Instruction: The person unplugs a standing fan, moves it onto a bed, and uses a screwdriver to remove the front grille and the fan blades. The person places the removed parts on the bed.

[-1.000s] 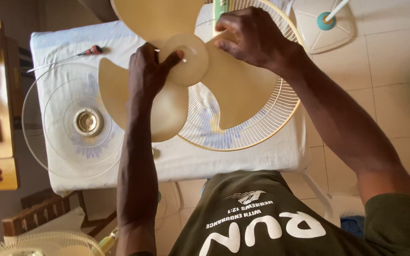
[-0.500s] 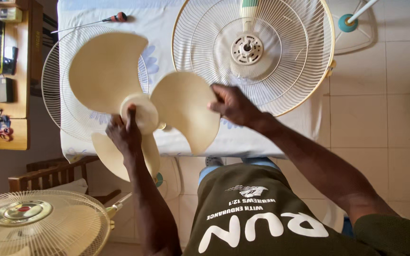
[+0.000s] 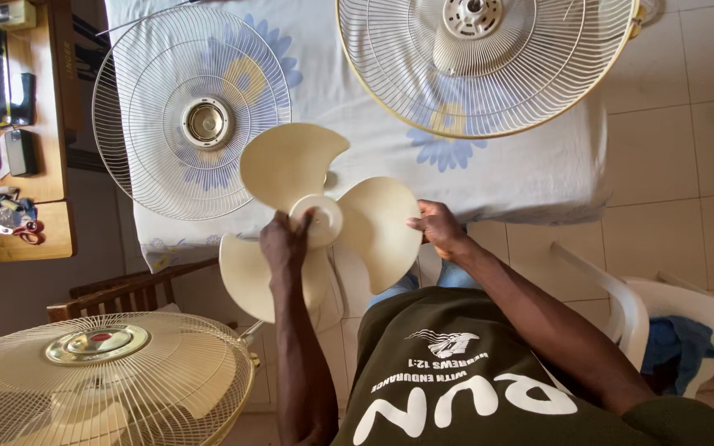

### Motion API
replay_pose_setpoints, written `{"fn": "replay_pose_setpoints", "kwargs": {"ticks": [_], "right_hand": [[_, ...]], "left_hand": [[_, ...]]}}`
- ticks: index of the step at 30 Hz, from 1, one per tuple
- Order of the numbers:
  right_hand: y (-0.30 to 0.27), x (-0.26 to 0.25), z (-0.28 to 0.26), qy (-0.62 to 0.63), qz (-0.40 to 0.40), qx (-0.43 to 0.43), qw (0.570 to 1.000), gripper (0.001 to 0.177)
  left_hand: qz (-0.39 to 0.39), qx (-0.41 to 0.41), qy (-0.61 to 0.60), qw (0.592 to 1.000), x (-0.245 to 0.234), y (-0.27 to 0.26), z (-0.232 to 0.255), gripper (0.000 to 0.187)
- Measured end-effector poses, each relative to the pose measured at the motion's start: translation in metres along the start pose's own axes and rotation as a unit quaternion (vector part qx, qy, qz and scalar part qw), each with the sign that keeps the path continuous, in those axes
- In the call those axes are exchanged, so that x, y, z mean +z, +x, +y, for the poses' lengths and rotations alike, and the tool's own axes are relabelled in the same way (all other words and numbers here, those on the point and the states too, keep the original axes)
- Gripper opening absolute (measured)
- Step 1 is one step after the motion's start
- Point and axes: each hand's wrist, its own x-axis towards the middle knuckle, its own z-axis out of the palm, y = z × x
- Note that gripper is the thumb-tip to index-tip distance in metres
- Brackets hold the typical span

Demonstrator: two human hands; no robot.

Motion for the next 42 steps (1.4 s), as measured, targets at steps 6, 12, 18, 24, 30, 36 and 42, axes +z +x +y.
{"fn": "replay_pose_setpoints", "kwargs": {"ticks": [6, 12, 18, 24, 30, 36, 42], "right_hand": [[-0.026, -0.054, 0.020, 0.061, 0.117, -0.035, 0.991, 0.028], [-0.028, -0.102, 0.015, 0.044, 0.241, -0.035, 0.969, 0.033], [-0.013, -0.141, 0.011, -0.019, 0.258, -0.032, 0.965, 0.029], [-0.001, -0.171, -0.004, -0.082, 0.243, -0.042, 0.966, 0.028], [0.012, -0.191, -0.027, -0.130, 0.212, -0.019, 0.969, 0.028], [0.050, -0.184, -0.028, -0.163, 0.198, -0.057, 0.965, 0.030], [0.081, -0.158, -0.018, -0.277, 0.282, -0.120, 0.911, 0.028]], "left_hand": [[-0.003, 0.154, 0.019, 0.988, 0.019, -0.002, 0.065, 0.053], [-0.051, 0.271, 0.019, 0.961, 0.078, -0.007, 0.089, 0.068], [-0.141, 0.249, -0.018, 0.958, 0.128, -0.031, 0.080, 0.066], [-0.042, 0.172, -0.139, 0.974, 0.151, -0.032, 0.051, 0.064], [0.032, 0.100, -0.049, 0.993, 0.146, 0.032, 0.016, 0.084], [0.041, 0.105, -0.003, 0.994, 0.127, 0.079, -0.001, 0.085], [0.014, 0.166, 0.041, 0.985, 0.125, 0.061, 0.022, 0.077]]}}
